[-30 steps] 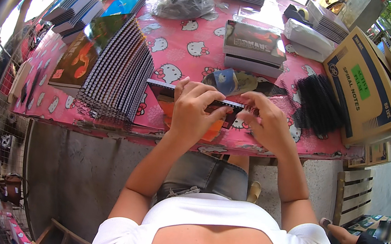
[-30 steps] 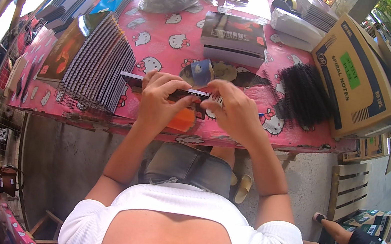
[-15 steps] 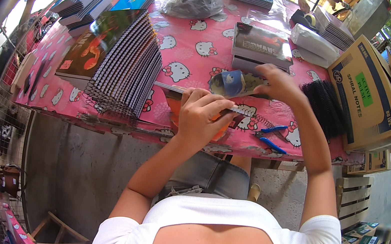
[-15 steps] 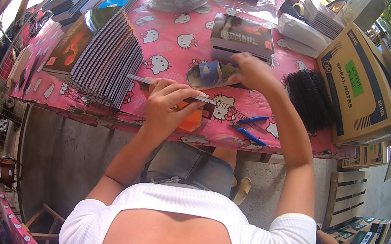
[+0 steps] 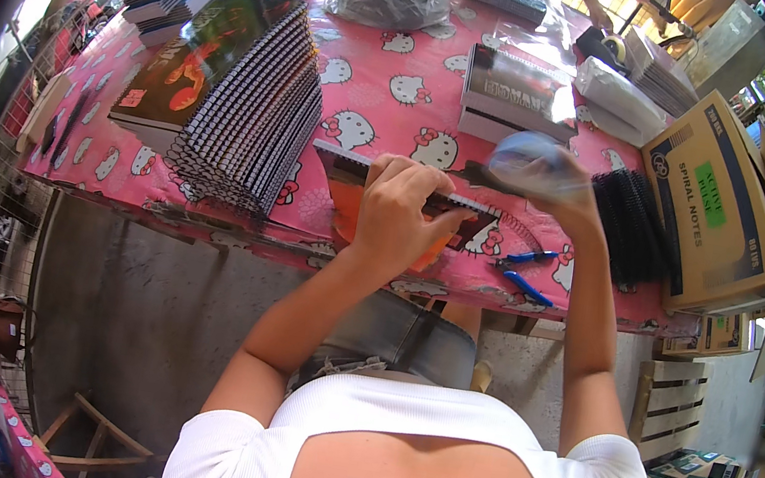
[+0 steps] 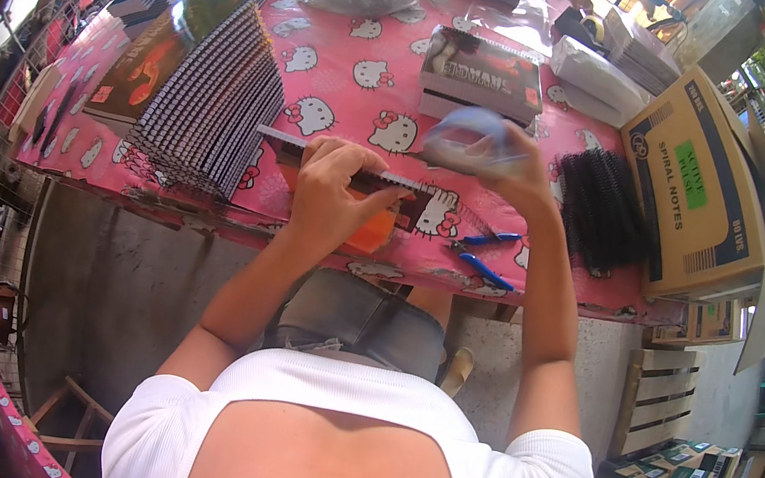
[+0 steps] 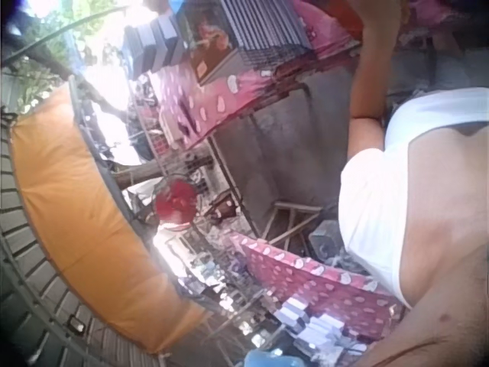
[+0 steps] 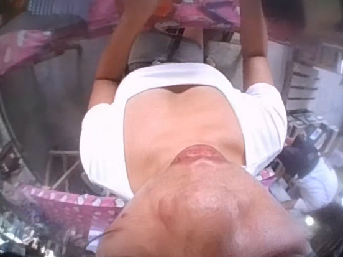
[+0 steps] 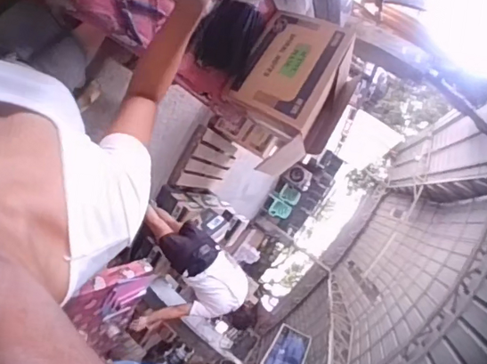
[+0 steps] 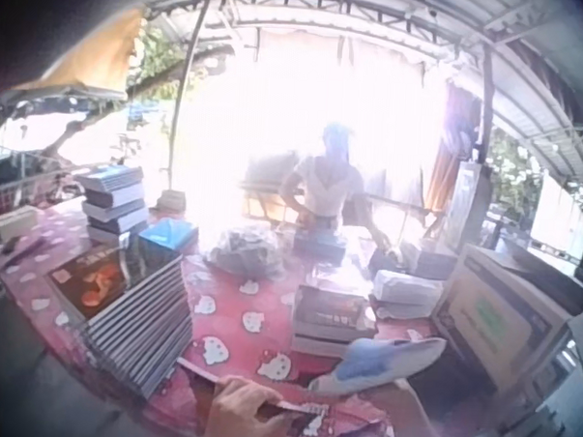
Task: The person binds notebooks by sliding a spiral binding coil through the holes of paper stacks and then clips the ends of the coil with pliers.
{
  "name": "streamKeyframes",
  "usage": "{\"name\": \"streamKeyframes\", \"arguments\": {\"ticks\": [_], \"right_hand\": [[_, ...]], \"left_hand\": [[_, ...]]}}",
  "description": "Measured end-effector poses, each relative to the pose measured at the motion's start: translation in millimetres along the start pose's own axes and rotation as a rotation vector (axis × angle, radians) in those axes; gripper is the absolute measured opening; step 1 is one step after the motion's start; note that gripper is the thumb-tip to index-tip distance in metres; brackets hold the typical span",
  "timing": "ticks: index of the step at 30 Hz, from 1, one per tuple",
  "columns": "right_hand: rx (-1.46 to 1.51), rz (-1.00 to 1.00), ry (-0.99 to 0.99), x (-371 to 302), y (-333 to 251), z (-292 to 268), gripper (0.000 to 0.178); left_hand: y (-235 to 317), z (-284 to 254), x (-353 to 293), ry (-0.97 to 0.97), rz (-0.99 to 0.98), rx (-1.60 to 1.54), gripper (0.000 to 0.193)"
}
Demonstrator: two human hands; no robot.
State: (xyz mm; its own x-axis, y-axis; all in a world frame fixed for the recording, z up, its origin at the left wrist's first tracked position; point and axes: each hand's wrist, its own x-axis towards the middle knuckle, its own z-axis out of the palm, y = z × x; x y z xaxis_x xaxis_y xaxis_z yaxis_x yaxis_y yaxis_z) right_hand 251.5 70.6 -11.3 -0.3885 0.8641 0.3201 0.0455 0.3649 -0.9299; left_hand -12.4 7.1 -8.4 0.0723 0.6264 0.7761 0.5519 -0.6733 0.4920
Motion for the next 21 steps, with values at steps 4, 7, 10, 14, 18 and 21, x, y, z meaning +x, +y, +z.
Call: {"name": "streamKeyframes", "arguments": {"ticks": [4,7,10,14,18,21], "right_hand": [[-0.442,-0.024,-0.252,7.4,-13.1,-18.7,0.048],[-0.556,-0.179,-0.235,13.8,0.7,-25.9,0.047],[-0.746,-0.422,-0.186,9.5,13.7,-21.3,0.045],[-0.140,0.116,-0.050,15.1,-12.2,-0.4,0.055],[-0.384,0.066,-0.169,11.5,-6.9,1.0,0.058],[-0.122,0.052,-0.185,15.2,-15.3,2.6,0.051]], "left_hand": [[-0.4,4.5,4.7,-0.015,0.007,-0.030,0.033],[1.2,1.9,5.8,-0.015,0.018,-0.027,0.032],[3.5,4.4,7.8,-0.008,0.021,-0.021,0.033],[2.8,0.9,6.7,-0.013,-0.022,-0.011,0.034],[3.0,-1.6,5.3,-0.098,-0.045,0.013,0.033],[-2.3,-0.5,9.2,-0.066,-0.046,0.027,0.030]]}}
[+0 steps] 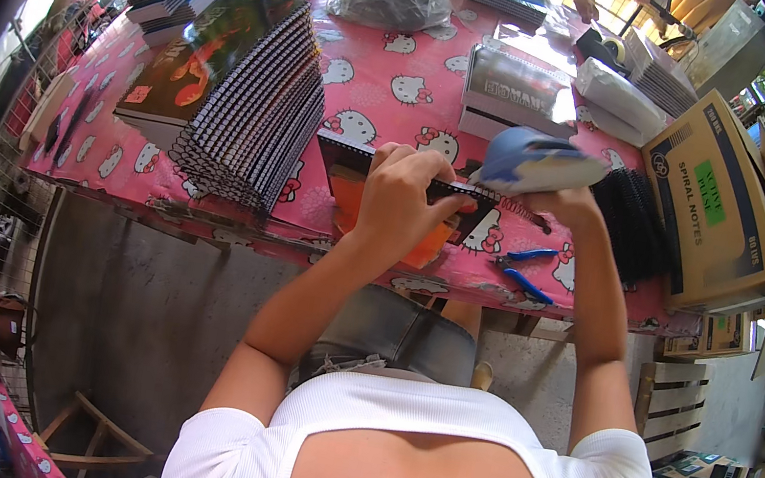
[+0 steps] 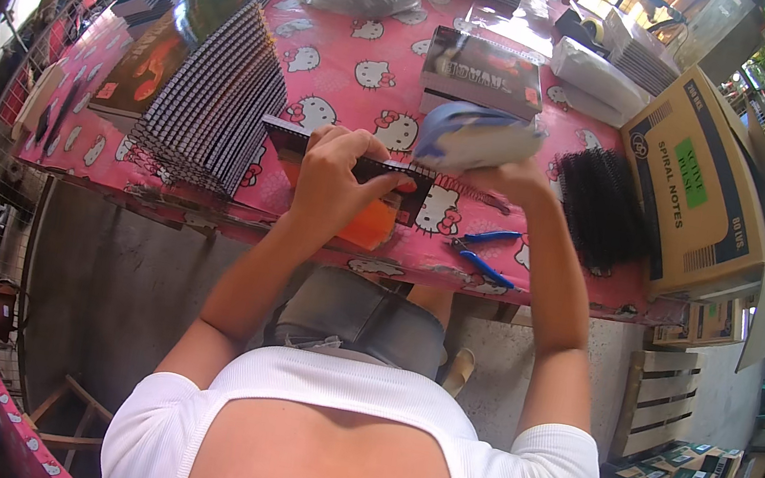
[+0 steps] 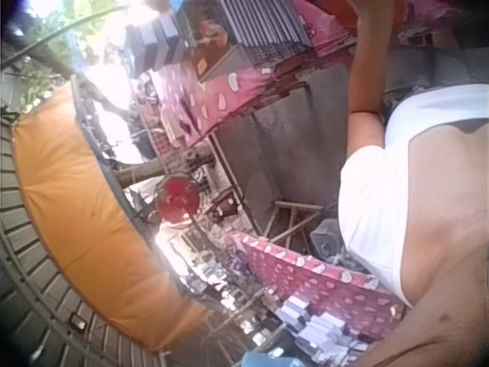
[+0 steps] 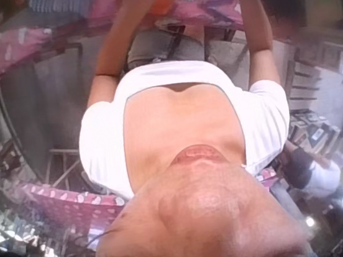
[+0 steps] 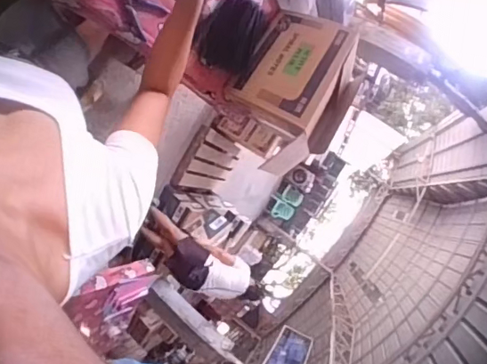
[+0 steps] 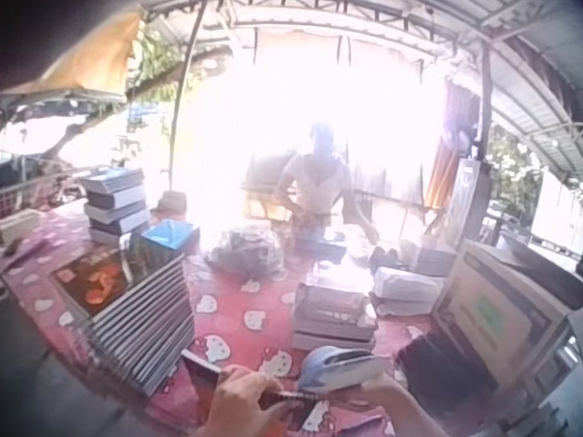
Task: The person binds notebooks by sliding a spiral binding coil through the holes of paper stacks and then clips the ends of the coil with pliers.
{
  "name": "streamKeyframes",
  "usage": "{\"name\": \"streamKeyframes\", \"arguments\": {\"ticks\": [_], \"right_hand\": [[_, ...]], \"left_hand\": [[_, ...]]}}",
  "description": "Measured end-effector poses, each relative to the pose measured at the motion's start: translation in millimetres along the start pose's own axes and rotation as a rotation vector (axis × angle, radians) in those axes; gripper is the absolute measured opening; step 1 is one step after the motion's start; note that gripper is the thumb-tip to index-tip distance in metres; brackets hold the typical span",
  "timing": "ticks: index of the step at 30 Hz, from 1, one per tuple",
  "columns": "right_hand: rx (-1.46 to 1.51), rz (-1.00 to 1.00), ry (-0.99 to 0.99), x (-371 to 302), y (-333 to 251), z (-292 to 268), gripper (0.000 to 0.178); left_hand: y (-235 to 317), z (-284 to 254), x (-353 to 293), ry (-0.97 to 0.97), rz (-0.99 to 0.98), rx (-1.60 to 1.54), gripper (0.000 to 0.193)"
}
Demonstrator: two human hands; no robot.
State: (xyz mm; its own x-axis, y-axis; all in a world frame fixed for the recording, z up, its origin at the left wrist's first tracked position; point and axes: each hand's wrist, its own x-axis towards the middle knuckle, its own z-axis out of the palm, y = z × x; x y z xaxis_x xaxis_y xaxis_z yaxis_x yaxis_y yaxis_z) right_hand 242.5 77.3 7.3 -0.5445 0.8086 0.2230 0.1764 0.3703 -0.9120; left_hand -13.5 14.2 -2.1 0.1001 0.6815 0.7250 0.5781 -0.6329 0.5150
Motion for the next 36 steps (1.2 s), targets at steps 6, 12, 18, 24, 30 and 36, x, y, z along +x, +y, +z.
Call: {"name": "streamKeyframes", "arguments": {"ticks": [6,12,18,24,30,36], "right_hand": [[-0.780,0.048,0.255,-14.8,37.1,6.8,0.053],[-0.675,-0.076,0.571,-80.8,-58.4,41.7,0.026],[-0.932,0.166,0.270,-131.8,17.4,74.3,0.038],[-1.127,0.344,0.343,-138.9,28.7,77.1,0.043],[-0.770,0.177,0.546,-82.1,-42.4,108.2,0.038],[-0.853,0.156,0.783,-49.7,-41.1,123.3,0.045]], "left_hand": [[6.9,-1.4,5.8,-0.125,-0.031,0.032,0.029],[8.7,-16.6,31.5,-0.377,0.062,-0.040,0.031],[0.2,-8.6,63.0,-0.734,-0.178,-0.211,0.025],[1.4,9.9,57.0,-0.456,-0.190,0.016,0.023],[10.7,11.1,47.5,-0.380,-0.230,0.099,0.023],[16.1,14.8,46.6,-0.379,-0.244,0.104,0.020]]}}
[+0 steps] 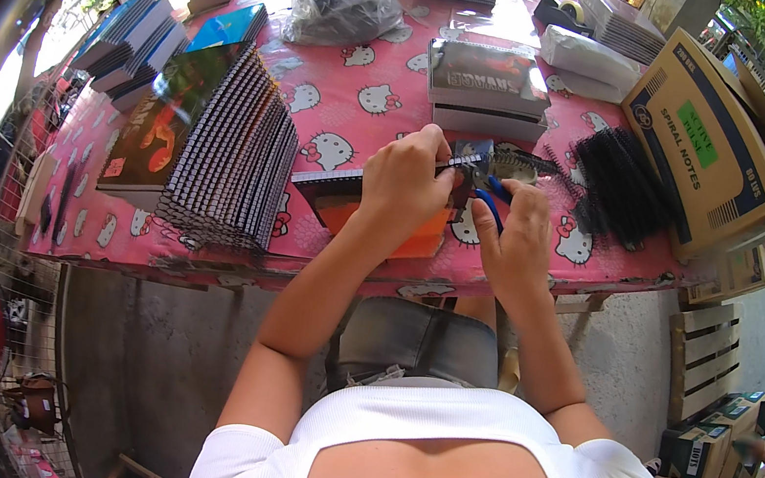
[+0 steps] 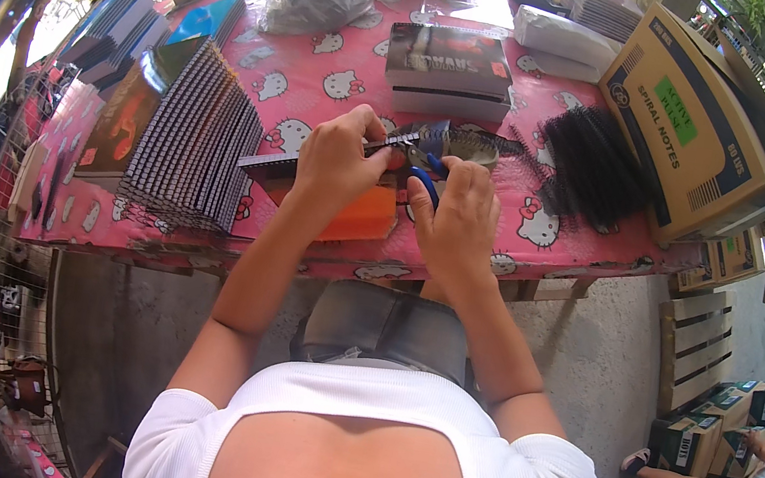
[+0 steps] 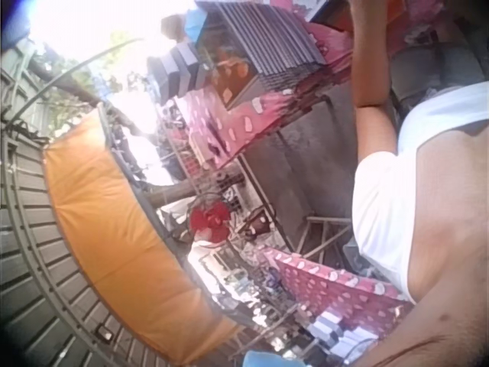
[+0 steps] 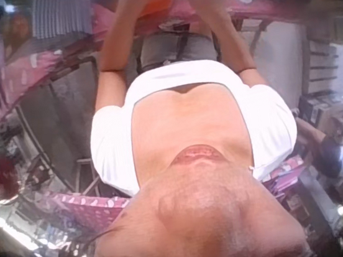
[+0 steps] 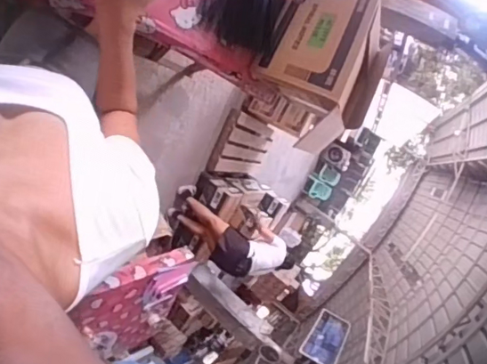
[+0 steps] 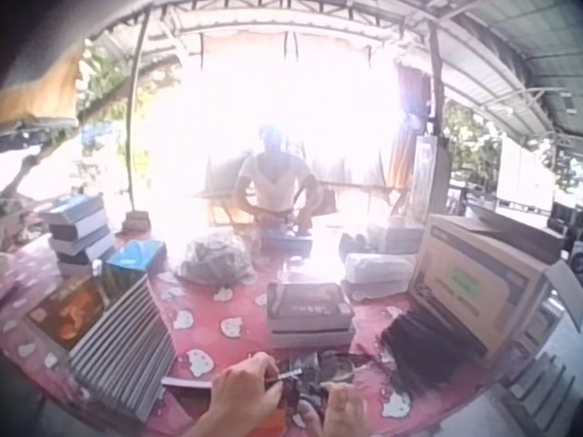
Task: The person binds notebooks by sliding a spiral binding coil through the holes of paper stacks and then clips the ends of the coil with pliers.
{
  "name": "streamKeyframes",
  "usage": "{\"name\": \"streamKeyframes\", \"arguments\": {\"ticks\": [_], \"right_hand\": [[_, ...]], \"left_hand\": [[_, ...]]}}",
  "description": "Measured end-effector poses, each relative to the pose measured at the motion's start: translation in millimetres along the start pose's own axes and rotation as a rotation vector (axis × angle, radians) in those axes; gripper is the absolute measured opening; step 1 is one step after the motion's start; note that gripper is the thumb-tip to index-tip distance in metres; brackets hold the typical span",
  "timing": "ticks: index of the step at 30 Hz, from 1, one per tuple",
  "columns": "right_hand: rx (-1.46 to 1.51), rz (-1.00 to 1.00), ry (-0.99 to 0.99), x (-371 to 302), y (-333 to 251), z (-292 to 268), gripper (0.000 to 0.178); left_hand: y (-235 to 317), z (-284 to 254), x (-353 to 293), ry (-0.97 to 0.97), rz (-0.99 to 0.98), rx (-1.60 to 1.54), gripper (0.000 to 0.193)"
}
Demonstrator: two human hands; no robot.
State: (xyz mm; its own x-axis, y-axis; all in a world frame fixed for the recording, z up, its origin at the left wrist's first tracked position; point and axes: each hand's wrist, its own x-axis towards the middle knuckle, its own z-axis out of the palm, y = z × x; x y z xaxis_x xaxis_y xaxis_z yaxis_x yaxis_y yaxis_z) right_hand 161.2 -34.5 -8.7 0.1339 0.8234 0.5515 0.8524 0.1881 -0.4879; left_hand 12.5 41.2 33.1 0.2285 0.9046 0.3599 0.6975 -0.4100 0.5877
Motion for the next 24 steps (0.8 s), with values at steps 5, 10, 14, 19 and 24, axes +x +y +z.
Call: {"name": "streamKeyframes", "arguments": {"ticks": [5,10,14,19,24], "right_hand": [[-0.020,0.043,0.018,-5.9,-6.4,11.0,0.047],[-0.009,0.101,0.002,-8.5,-9.4,16.5,0.047],[0.063,0.089,0.036,-8.2,-3.6,24.7,0.047],[0.098,-0.005,0.085,2.4,8.7,26.3,0.045],[0.150,0.014,-0.050,15.1,17.5,15.3,0.041]], "left_hand": [[-4.4,1.8,-3.0,0.054,0.032,0.000,0.020],[-3.2,2.2,-2.6,0.047,0.016,-0.010,0.019],[-2.8,0.3,-1.1,0.041,0.020,0.000,0.020],[-9.7,-1.8,-2.5,0.058,0.097,-0.152,0.024],[-13.5,-2.2,0.5,-0.029,0.120,-0.173,0.027]]}}
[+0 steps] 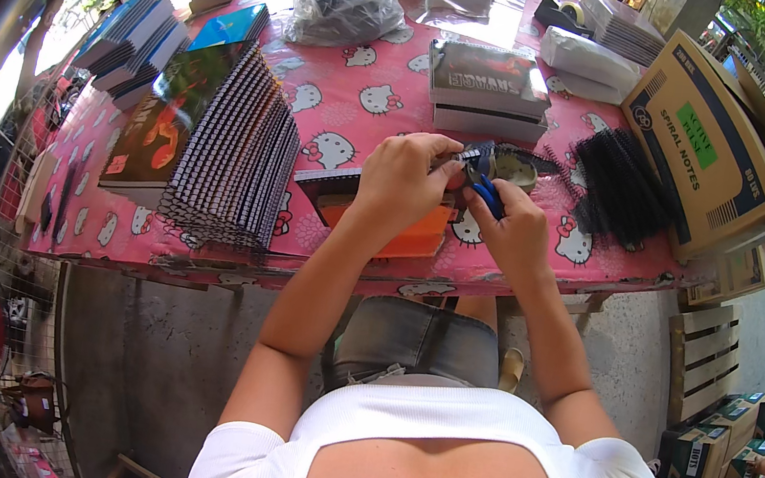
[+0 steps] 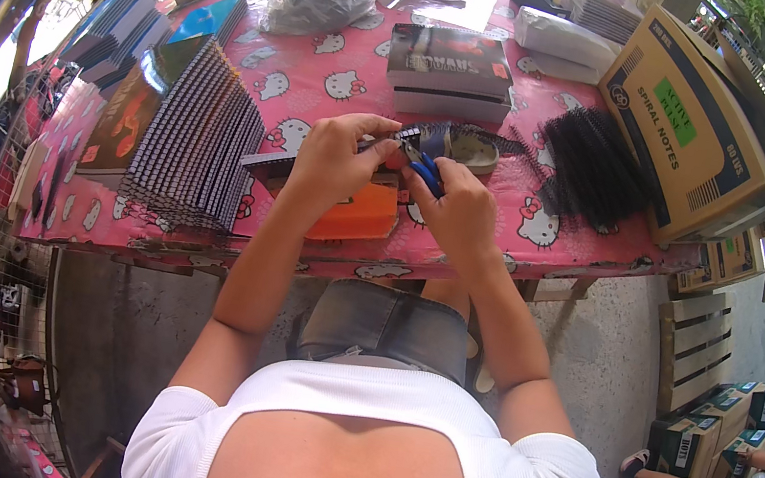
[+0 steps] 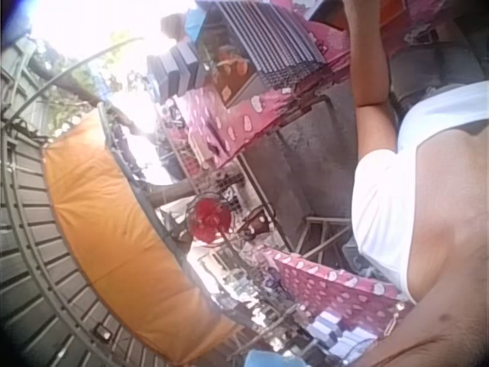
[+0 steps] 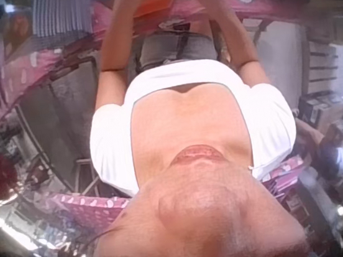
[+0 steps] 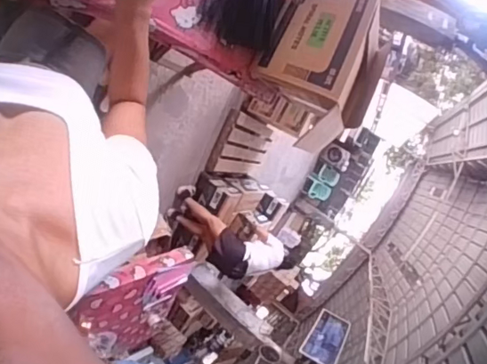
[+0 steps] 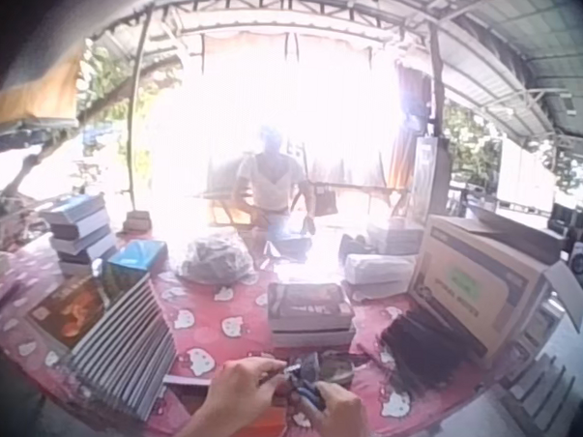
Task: The person binds notebooks by sliding a spiral binding coil through the holes of paper stacks and then clips the ends of the coil with pliers.
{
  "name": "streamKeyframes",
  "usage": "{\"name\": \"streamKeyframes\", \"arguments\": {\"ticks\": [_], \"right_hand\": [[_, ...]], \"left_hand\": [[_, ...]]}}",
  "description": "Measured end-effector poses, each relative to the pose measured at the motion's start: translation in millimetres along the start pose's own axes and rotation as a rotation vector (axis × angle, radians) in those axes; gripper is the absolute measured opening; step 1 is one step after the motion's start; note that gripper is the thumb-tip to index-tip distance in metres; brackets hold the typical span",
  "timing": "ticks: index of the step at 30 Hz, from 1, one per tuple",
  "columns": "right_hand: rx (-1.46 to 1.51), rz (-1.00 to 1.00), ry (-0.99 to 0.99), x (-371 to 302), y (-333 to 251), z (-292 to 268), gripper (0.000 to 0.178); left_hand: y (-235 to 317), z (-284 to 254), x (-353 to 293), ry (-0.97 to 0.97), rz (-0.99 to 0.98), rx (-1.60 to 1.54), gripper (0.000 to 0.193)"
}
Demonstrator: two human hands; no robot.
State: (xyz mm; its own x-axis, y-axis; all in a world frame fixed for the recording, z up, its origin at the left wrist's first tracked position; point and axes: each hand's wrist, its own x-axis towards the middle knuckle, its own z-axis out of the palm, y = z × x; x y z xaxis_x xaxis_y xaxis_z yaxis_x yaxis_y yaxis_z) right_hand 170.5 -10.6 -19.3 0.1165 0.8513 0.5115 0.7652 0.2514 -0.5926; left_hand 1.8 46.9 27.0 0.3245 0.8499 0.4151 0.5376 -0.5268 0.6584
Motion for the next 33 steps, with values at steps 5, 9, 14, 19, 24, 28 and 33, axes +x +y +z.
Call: {"name": "streamKeyframes", "arguments": {"ticks": [5,9,14,19,24,28,33], "right_hand": [[0.096,0.069,-0.080,-8.1,6.5,-7.0,0.043],[-0.227,-0.049,-0.039,-37.1,75.5,-21.4,0.048],[-0.337,-0.288,0.078,-23.5,44.1,-44.2,0.053],[0.226,-0.639,0.054,30.6,-40.4,-56.7,0.039],[0.268,-0.939,-0.040,73.1,-79.7,-49.4,0.033],[0.238,-1.047,0.214,133.9,-114.8,-42.6,0.025],[0.340,-1.047,0.642,274.2,-150.0,-3.9,0.029]], "left_hand": [[-3.2,3.1,-1.3,0.040,-0.066,-0.026,0.023],[5.4,3.4,1.8,0.182,-0.017,-0.260,0.025],[19.5,-1.6,-6.3,0.268,0.229,-0.190,0.024],[37.4,-17.2,-32.4,-0.159,-0.044,-0.756,0.021],[21.9,-45.7,-41.2,-0.135,-0.224,-1.238,0.027],[15.9,-62.3,-56.0,0.332,0.004,-0.528,0.044],[-3.4,-51.7,-54.5,0.359,0.175,0.160,0.047]]}}
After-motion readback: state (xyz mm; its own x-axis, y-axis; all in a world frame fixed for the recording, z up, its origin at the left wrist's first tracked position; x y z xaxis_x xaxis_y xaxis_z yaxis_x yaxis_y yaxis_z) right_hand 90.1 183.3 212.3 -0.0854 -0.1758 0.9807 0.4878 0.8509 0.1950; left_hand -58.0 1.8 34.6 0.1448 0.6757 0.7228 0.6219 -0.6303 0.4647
